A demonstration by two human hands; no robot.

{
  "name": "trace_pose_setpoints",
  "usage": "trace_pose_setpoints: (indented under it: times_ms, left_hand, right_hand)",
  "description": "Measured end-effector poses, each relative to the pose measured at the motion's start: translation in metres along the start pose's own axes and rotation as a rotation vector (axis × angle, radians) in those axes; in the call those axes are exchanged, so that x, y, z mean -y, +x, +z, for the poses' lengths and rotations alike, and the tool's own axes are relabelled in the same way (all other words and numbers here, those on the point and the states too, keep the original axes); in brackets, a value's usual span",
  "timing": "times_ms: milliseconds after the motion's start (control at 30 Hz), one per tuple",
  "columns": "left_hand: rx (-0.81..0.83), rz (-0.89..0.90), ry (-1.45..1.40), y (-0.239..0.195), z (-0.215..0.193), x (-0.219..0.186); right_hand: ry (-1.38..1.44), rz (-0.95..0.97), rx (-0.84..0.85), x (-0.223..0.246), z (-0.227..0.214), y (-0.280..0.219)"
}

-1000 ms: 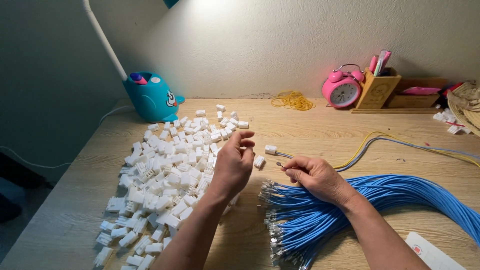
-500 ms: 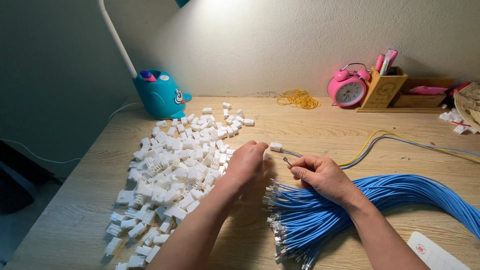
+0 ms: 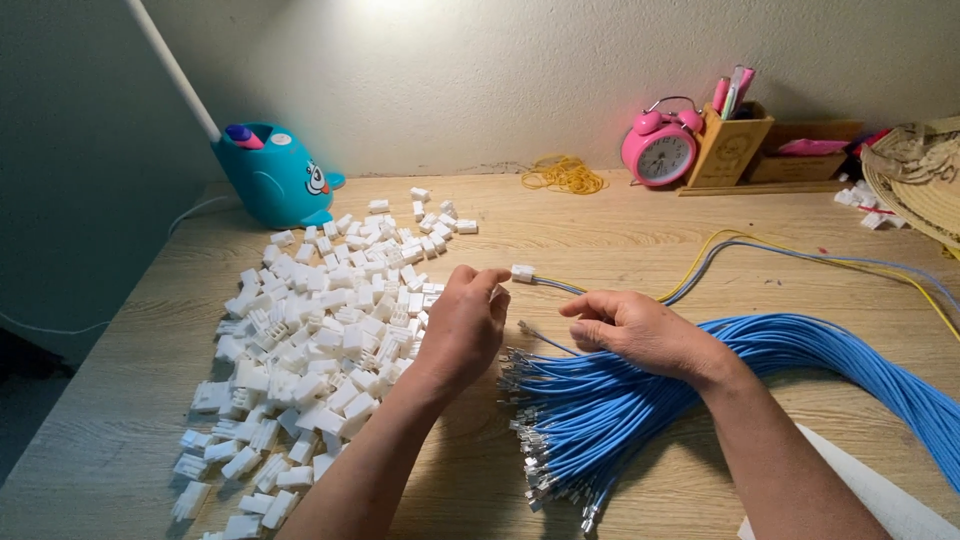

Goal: The person assembles blue network cables by inserting the stripped wire ends into white RJ45 connectors. They handle the cables and connectors by hand, repeatedly picking up a connector and pushing the wires into it on a wooden desk.

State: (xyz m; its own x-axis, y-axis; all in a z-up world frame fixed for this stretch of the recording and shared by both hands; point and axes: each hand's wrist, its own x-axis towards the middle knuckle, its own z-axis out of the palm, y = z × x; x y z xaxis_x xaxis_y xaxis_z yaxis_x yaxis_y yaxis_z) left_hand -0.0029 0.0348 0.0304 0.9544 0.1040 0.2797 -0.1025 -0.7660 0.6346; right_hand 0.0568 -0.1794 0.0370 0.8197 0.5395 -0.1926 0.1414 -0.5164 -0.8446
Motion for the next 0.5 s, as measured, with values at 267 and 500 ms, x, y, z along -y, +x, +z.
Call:
trace_pose_setpoints:
  times_ms: [267,500]
  left_hand:
    - [-0.002,0.008,-0.197,-0.019,-0.018,-0.013]
    - [0.022,0.033,-0.431,-0.021,-0.012,-0.007]
  right_hand:
    - [-0.459,0.096,0.201,0.031,-0.011,-0.022]
    - [-0.42,0.032,0.193,0.03,-0.019,-0.024]
